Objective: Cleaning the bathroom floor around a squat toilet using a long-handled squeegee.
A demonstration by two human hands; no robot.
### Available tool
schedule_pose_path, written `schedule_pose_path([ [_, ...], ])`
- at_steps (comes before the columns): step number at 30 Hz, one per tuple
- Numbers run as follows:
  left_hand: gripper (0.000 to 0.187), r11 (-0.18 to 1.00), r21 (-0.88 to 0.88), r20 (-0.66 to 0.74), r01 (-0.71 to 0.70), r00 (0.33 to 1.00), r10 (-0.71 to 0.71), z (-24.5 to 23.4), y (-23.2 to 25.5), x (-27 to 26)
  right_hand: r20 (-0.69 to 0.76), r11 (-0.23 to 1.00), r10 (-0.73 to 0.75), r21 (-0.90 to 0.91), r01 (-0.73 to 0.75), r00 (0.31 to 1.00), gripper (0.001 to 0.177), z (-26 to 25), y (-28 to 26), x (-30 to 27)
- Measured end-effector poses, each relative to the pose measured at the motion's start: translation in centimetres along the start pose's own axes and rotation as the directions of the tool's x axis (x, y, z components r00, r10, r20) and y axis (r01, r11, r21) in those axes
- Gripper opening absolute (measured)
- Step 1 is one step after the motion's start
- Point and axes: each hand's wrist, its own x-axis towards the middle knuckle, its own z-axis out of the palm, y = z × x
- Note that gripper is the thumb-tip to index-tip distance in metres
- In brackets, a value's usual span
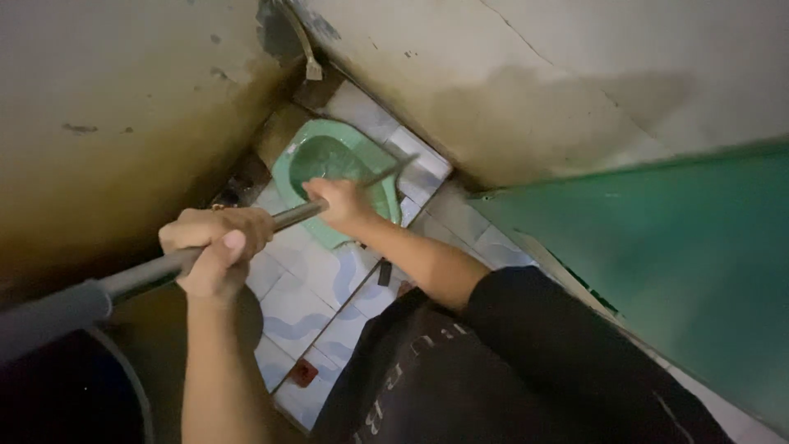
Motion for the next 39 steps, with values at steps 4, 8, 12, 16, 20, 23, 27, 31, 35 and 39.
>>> schedule_pose_path([
  [4, 0.041, 0.997, -0.076, -0.032, 0.016, 0.999, -0.018, -1.2, -1.4, -1.4, -0.072, 0.996, -0.085, -0.01, 0.084, 0.994, 0.01, 0.3, -0.3, 0.8],
  [8, 0.042, 0.979, 0.19, -0.019, -0.076, 0.997, 0.081, -1.6, -2.2, -0.7, -0.094, 0.964, -0.227, 0.123, 0.238, 0.969, 0.008, 1.8, -0.1, 5.4],
  [12, 0.039, 0.78, 0.614, 0.077, -0.125, 0.992, 0.099, -2.3, -4.0, -1.5, 0.028, 0.964, -0.179, 0.206, 0.169, 0.983, 0.022, 3.9, 2.0, 7.8],
  [16, 0.038, 0.854, 0.52, 0.038, 0.001, 0.999, -0.025, -0.2, -0.5, -0.2, 0.013, 0.951, -0.192, 0.249, 0.183, 0.981, 0.019, 1.5, -0.8, 4.5],
  [20, 0.042, 0.975, 0.22, 0.05, 0.028, 0.998, -0.04, 0.8, 0.6, -0.1, 0.015, 0.985, -0.094, 0.144, 0.091, 0.995, 0.011, -1.3, -3.2, 1.7],
  [23, 0.042, 0.996, 0.089, -0.016, 0.0, 1.0, 0.001, -0.8, -0.4, -1.2, 0.015, 0.987, -0.076, 0.145, 0.073, 0.997, 0.013, -0.4, -2.7, 1.7],
  [27, 0.039, 0.993, 0.119, -0.075, -0.003, 0.997, 0.013, -2.6, -1.0, -0.6, -0.031, 0.971, -0.209, 0.113, 0.211, 0.977, 0.02, 3.4, 0.7, 5.1],
  [31, 0.037, 0.986, 0.164, -0.086, -0.021, 0.996, 0.036, -2.5, -0.7, 1.5, -0.064, 0.958, -0.281, 0.033, 0.283, 0.958, 0.019, 3.1, 0.4, 7.2],
  [35, 0.039, 0.991, 0.134, -0.032, -0.017, 0.999, 0.021, -1.5, -0.2, 1.0, 0.033, 0.979, -0.184, 0.097, 0.18, 0.982, 0.015, 1.6, 0.3, 4.5],
  [39, 0.043, 0.999, 0.018, -0.024, 0.031, 0.999, -0.031, -0.6, -0.1, -0.2, -0.018, 0.996, -0.079, 0.041, 0.08, 0.997, 0.014, -0.4, -0.6, 1.2],
])
